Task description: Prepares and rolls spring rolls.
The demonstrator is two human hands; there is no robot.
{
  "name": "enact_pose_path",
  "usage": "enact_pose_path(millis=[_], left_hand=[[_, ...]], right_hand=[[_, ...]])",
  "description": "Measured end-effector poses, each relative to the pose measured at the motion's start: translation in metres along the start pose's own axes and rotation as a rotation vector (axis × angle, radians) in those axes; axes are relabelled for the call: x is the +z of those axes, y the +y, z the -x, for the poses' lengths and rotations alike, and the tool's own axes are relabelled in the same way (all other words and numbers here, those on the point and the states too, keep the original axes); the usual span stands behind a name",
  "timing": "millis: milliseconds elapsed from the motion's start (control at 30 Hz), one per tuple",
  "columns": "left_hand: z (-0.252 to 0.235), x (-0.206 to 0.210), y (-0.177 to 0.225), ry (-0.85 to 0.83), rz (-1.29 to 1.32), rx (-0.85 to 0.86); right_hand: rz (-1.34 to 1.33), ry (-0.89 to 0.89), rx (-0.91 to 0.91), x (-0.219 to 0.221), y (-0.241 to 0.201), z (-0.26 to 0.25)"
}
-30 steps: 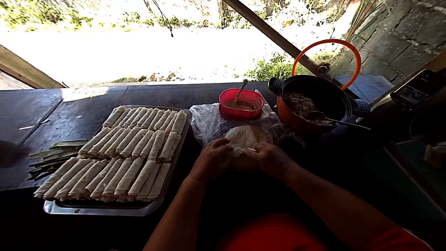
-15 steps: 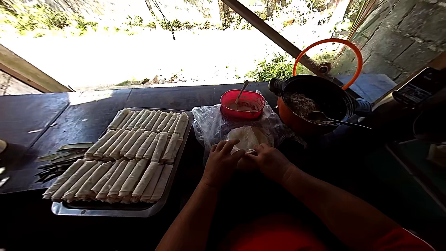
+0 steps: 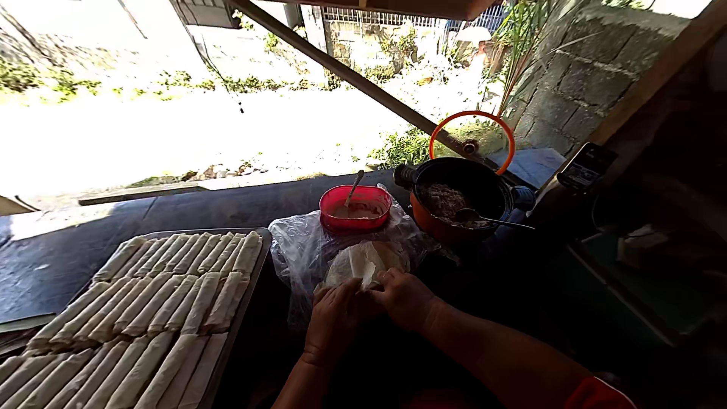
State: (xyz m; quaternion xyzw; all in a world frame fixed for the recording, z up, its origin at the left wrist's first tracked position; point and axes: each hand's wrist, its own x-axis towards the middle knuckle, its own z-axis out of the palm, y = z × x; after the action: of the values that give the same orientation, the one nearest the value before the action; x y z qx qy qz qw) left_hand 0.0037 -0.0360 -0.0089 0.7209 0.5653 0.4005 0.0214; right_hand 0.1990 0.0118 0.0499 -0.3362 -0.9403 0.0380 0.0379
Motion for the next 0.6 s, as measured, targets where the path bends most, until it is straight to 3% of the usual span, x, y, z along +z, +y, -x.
enact_pose_path(millis=[600], left_hand=[[-0.006,-0.005,-0.010,-0.066,-0.137,0.190]], right_hand=[[-0.142,0.134,-0.017,0.005,0.013,0.006]])
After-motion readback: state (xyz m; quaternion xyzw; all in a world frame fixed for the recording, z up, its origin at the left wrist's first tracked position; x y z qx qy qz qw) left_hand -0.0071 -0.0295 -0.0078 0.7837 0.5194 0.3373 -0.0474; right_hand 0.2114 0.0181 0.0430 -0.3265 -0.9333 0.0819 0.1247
